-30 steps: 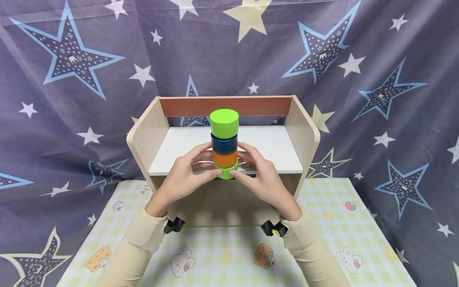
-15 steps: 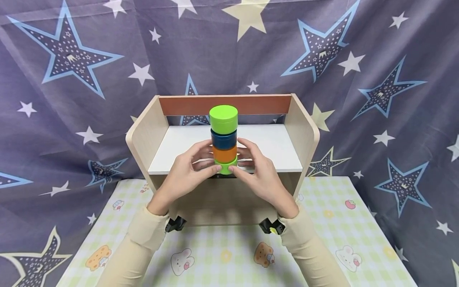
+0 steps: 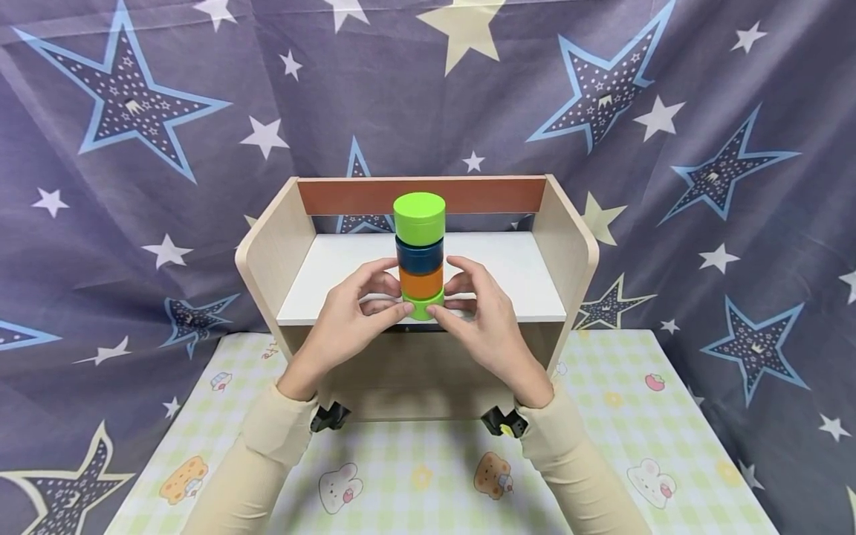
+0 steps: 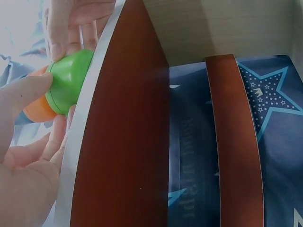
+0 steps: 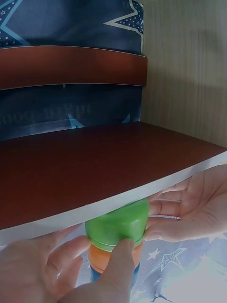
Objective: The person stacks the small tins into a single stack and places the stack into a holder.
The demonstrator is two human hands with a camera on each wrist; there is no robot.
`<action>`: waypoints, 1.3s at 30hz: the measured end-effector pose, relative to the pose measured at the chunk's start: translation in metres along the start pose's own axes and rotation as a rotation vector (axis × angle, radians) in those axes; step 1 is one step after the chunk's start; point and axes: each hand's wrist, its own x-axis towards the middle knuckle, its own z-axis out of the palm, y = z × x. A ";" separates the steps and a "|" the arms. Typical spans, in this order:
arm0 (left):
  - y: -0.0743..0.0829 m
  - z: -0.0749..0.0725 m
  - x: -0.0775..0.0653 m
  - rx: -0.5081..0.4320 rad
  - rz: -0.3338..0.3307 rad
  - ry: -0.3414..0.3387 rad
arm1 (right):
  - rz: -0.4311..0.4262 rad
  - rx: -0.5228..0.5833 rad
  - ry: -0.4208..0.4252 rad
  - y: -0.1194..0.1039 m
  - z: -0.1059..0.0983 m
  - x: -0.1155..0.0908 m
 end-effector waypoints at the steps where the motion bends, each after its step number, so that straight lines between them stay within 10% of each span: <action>1: 0.000 0.000 0.000 0.007 -0.003 0.002 | 0.002 -0.010 0.003 0.000 0.000 0.000; 39: 0.001 0.000 0.000 0.016 -0.035 0.031 | 0.010 -0.128 -0.108 0.001 -0.005 0.001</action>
